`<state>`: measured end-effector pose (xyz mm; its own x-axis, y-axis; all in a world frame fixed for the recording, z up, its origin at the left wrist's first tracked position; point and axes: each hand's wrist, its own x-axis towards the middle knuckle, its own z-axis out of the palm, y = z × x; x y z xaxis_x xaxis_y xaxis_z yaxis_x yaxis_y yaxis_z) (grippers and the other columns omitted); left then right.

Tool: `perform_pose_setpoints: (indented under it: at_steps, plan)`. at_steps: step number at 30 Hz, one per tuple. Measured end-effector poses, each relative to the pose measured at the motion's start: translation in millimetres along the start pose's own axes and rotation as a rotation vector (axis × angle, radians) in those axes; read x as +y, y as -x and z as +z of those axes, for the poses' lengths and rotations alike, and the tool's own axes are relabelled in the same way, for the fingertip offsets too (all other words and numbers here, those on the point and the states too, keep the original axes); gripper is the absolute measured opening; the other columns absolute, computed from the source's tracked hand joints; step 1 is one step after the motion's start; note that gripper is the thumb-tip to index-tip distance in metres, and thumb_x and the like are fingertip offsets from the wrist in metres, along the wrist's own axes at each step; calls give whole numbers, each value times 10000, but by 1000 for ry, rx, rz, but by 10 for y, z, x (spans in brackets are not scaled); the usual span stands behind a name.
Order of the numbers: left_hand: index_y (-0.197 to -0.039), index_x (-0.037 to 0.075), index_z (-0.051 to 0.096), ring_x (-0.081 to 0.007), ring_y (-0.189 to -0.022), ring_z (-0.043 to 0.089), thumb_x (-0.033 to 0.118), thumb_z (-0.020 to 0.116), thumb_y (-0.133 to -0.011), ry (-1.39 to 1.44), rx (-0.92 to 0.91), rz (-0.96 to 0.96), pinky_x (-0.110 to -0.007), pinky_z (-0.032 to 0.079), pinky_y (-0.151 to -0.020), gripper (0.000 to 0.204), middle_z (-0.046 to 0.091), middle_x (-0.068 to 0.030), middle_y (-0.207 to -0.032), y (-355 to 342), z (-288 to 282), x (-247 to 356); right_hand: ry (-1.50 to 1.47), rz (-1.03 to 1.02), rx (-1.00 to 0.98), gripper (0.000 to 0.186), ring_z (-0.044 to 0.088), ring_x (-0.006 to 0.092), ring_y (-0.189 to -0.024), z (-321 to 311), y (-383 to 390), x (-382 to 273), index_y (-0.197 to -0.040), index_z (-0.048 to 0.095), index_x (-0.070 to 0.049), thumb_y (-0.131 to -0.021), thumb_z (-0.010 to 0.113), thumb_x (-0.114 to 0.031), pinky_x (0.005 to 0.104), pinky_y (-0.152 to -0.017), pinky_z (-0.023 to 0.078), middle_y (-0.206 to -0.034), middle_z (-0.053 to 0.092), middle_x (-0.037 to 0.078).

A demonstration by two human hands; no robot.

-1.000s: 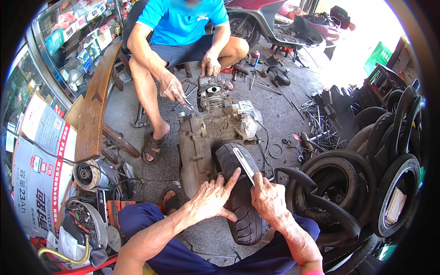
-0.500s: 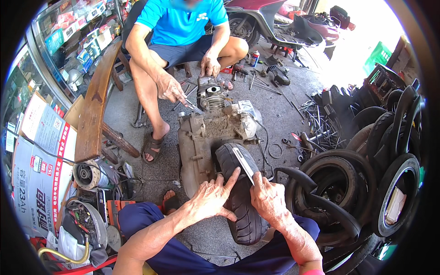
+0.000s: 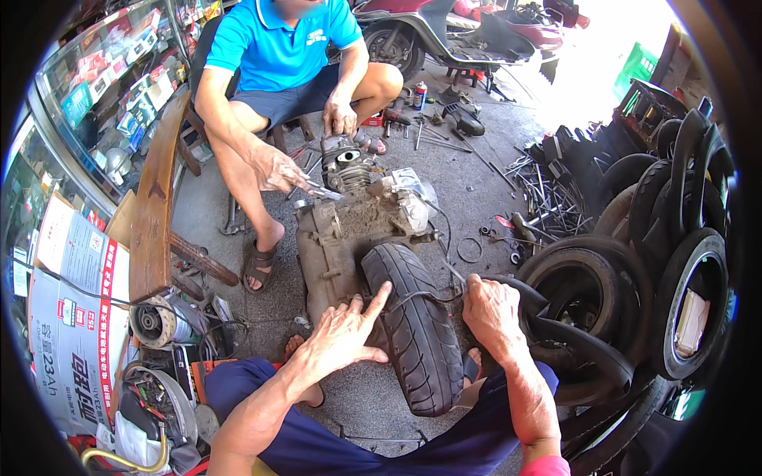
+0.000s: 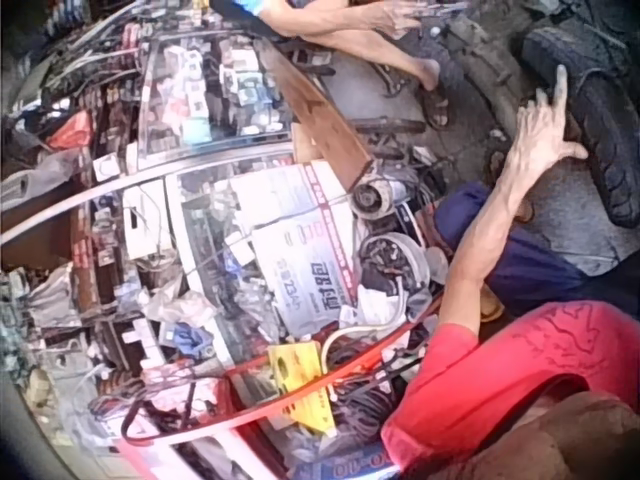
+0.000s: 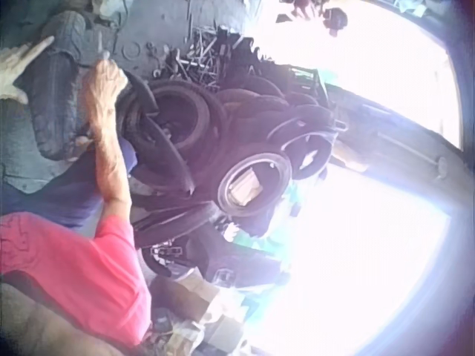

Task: The person sits on the floor and uses a metal tool to scrape and clean the surface of a motorcycle tire. Another person works on an engine nearby. The person then stands, walks to a counter, and picks up a smartphone.

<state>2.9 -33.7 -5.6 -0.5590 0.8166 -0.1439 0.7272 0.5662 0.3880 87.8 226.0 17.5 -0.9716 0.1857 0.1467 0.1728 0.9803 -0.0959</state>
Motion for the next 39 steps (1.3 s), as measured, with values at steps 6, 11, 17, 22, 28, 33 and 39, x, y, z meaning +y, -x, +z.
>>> perform_pose_setpoints:
  at_steps: [6, 11, 17, 22, 28, 33, 39]
  plan:
    - [-1523, 86, 323, -352, -894, 617, 402, 784, -775, -112, 169, -7, -458, 470, -868, 934, 619, -170, -992, -5, 1, -56, -130, 19, 156, 95, 664, 354, -638, -97, 17, -39, -909, 586, -38, -906, 606, -130, 438, -587, 509, -688, 639, 157]
    - [-1548, 56, 233, -376, -924, 627, 368, 809, -761, -68, 159, 10, -463, 481, -869, 1024, 628, -202, -990, -45, 29, 5, -274, -69, 197, 132, 648, 334, -580, -131, 34, -277, -853, 534, -64, -932, 594, -151, 423, -526, 500, -673, 627, 134]
    - [-1554, -1, 143, -412, -878, 643, 324, 841, -732, -25, 94, 50, -475, 511, -814, 1126, 627, -261, -994, -55, 32, 34, -258, -194, 164, 143, 639, 279, -517, -50, 57, -353, -815, 534, -78, -914, 609, -149, 397, -472, 479, -621, 616, 95]
    - [-1543, -49, 119, -407, -873, 645, 287, 843, -736, -46, 57, 45, -461, 517, -814, 1135, 623, -270, -981, -62, -5, 99, -227, -231, 170, 128, 642, 270, -512, 19, 53, -325, -827, 542, -76, -906, 613, -148, 386, -444, 471, -608, 612, 89]
    - [-1515, -116, 117, -381, -892, 643, 257, 845, -728, -62, 51, 66, -450, 515, -820, 1136, 615, -266, -1010, -83, 49, 85, -127, -280, 101, 116, 652, 272, -513, 157, 84, -306, -893, 545, -43, -854, 624, -117, 381, -468, 501, -619, 622, 93]
    - [-1505, -125, 179, -329, -856, 643, 262, 823, -759, -78, 131, 127, -421, 504, -795, 1060, 623, -222, -973, -64, 120, 48, -20, -278, 47, 225, 668, 256, -551, 163, 110, -369, -1001, 552, 23, -818, 613, -92, 364, -489, 510, -672, 625, 97]
    - [-1494, -151, 152, -347, -897, 629, 231, 834, -736, -77, 74, 109, -420, 501, -843, 1089, 609, -233, -996, -73, 53, 94, -4, -276, 35, 305, 673, 245, -563, 173, 136, -373, -1065, 559, 57, -802, 615, -89, 356, -503, 514, -700, 629, 97]
